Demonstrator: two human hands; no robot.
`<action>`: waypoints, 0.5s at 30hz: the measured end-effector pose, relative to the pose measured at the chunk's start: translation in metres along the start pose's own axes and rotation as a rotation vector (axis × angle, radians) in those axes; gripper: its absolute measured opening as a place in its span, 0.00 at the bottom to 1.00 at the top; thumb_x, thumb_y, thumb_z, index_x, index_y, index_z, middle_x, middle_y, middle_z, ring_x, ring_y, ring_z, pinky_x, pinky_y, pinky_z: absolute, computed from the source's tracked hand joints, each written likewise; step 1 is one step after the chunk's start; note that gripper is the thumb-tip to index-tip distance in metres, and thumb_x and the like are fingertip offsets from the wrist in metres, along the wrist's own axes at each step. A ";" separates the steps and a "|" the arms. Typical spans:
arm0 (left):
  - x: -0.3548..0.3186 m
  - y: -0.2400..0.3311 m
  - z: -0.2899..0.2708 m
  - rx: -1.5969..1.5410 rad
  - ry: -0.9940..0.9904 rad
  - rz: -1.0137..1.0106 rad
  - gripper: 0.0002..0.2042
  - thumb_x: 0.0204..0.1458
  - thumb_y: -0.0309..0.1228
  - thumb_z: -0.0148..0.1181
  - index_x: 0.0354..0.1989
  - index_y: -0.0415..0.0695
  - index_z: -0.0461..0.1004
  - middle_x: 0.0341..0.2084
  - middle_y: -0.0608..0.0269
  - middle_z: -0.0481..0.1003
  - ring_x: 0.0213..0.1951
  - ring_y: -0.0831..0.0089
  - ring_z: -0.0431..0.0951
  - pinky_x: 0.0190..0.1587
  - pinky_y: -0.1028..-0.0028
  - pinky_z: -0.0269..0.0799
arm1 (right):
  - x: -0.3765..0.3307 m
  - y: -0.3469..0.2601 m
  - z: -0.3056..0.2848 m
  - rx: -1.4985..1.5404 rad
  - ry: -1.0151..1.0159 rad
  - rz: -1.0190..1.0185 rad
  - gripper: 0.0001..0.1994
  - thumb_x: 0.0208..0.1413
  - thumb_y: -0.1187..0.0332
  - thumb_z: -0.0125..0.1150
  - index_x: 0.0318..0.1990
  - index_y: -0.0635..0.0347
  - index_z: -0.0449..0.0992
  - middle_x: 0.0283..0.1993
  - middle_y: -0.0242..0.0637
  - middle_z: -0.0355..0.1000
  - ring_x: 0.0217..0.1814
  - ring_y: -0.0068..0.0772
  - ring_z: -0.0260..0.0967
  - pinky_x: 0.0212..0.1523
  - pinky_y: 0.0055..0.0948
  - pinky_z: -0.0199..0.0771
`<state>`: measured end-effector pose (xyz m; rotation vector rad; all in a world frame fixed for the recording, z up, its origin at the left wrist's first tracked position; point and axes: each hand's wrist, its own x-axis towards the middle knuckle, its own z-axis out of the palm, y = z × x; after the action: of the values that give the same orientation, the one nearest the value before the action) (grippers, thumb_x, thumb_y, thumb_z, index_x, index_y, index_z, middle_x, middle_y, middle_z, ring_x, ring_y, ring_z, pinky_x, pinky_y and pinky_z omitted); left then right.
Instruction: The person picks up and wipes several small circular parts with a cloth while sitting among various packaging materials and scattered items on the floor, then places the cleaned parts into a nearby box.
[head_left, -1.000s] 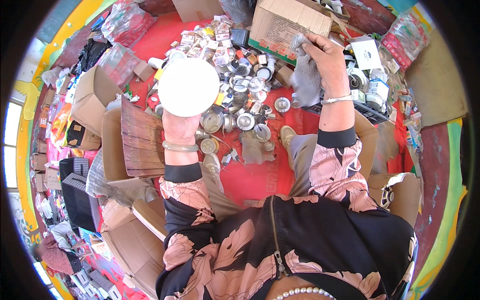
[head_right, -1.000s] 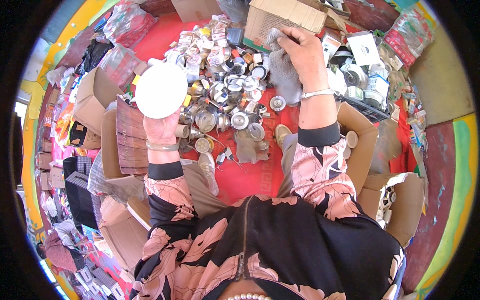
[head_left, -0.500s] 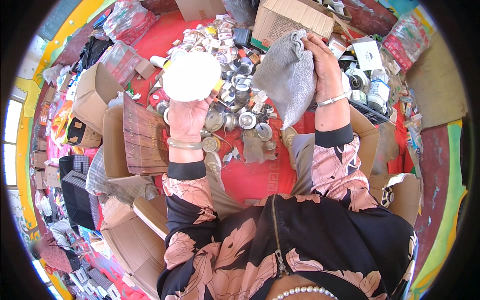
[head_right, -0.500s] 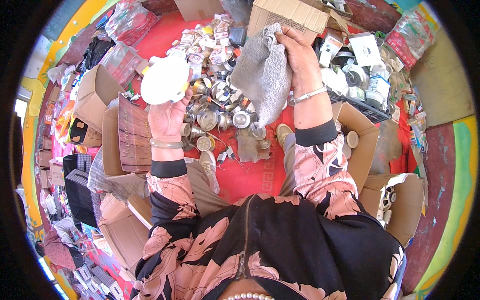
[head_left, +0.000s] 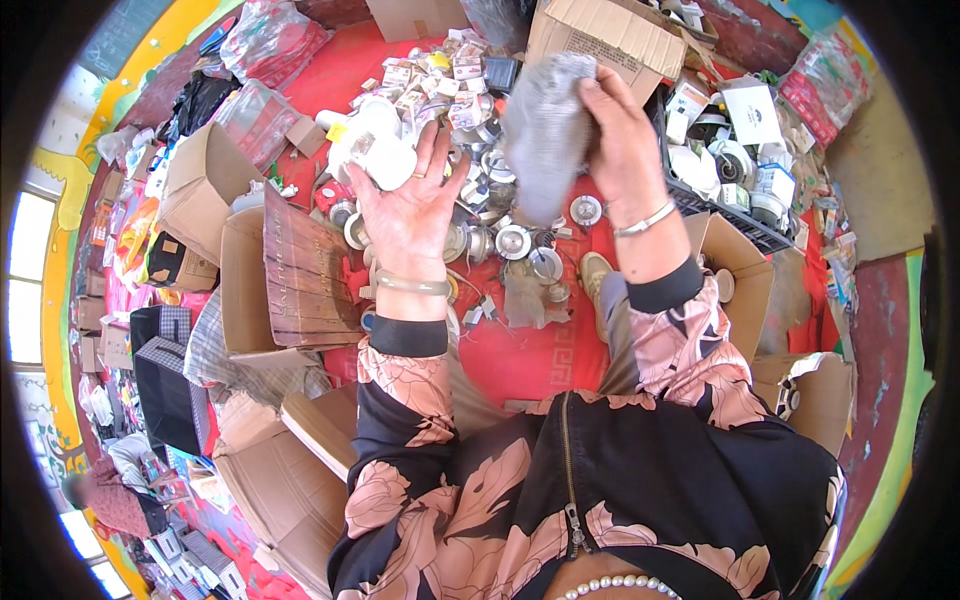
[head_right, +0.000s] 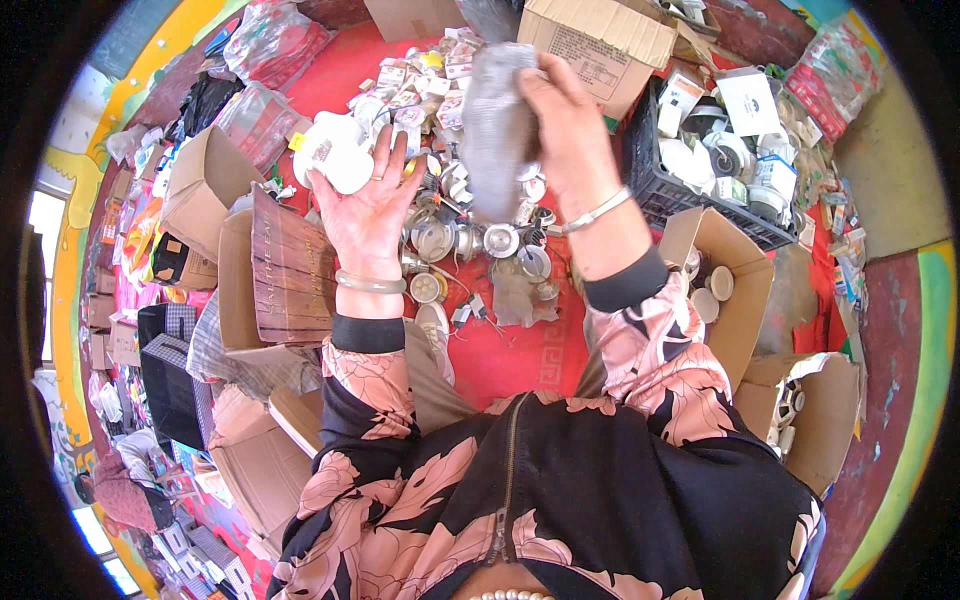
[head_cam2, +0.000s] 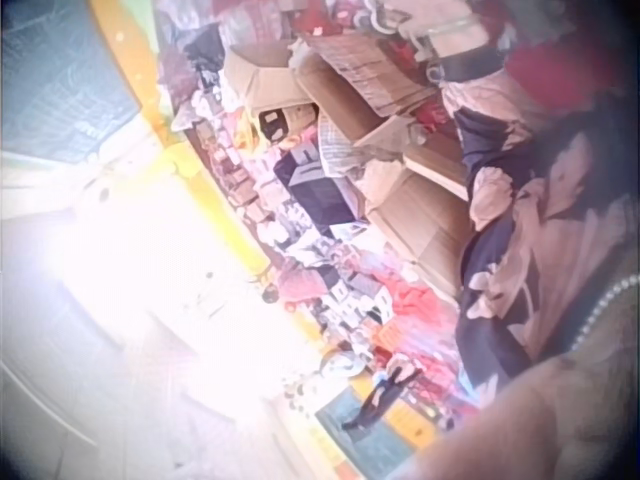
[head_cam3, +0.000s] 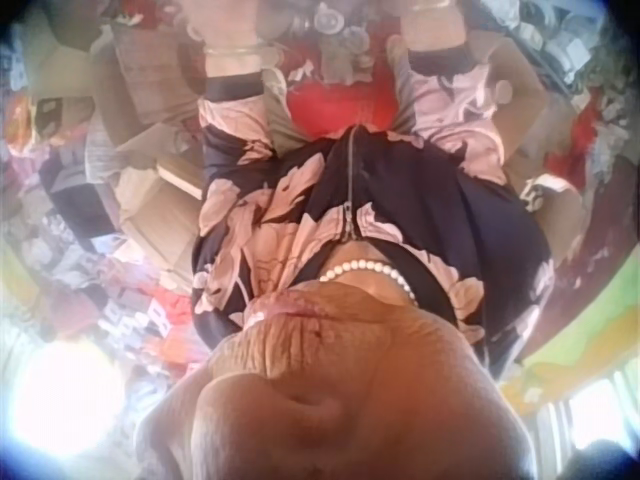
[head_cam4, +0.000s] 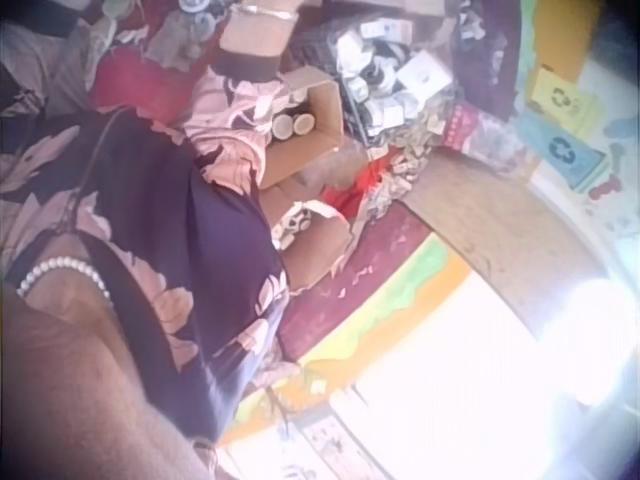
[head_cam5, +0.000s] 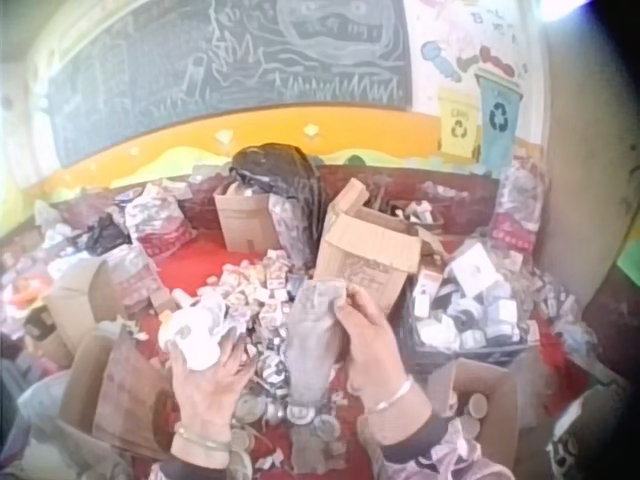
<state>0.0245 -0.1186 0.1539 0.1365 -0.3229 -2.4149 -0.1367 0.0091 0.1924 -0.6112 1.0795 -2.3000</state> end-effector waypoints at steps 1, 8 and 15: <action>0.001 -0.003 0.001 -0.013 0.017 -0.009 0.34 0.50 0.60 0.40 0.57 0.45 0.57 0.55 0.45 0.59 0.60 0.55 0.52 0.61 0.52 0.44 | -0.009 0.007 0.013 -0.096 -0.055 -0.116 0.14 0.55 0.69 0.52 0.48 0.60 0.66 0.42 0.33 0.69 0.42 0.25 0.67 0.42 0.20 0.67; -0.003 -0.027 -0.067 -0.522 -0.368 -0.135 0.27 0.55 0.52 0.33 0.58 0.49 0.57 0.57 0.60 0.59 0.59 0.64 0.57 0.60 0.61 0.51 | -0.045 0.078 0.058 -1.079 -0.421 -0.824 0.16 0.43 0.76 0.56 0.43 0.55 0.70 0.48 0.45 0.68 0.53 0.47 0.64 0.51 0.37 0.66; -0.002 -0.017 -0.002 0.511 0.238 0.176 0.34 0.53 0.58 0.28 0.56 0.42 0.58 0.51 0.55 0.64 0.53 0.62 0.64 0.56 0.64 0.59 | -0.041 0.091 0.032 -0.785 -0.498 -0.840 0.13 0.37 0.80 0.57 0.34 0.57 0.73 0.42 0.43 0.71 0.47 0.46 0.69 0.47 0.35 0.69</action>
<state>0.0159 -0.1057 0.1473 0.5911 -0.7987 -2.0690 -0.0622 -0.0330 0.1313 -2.1464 1.6452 -2.0058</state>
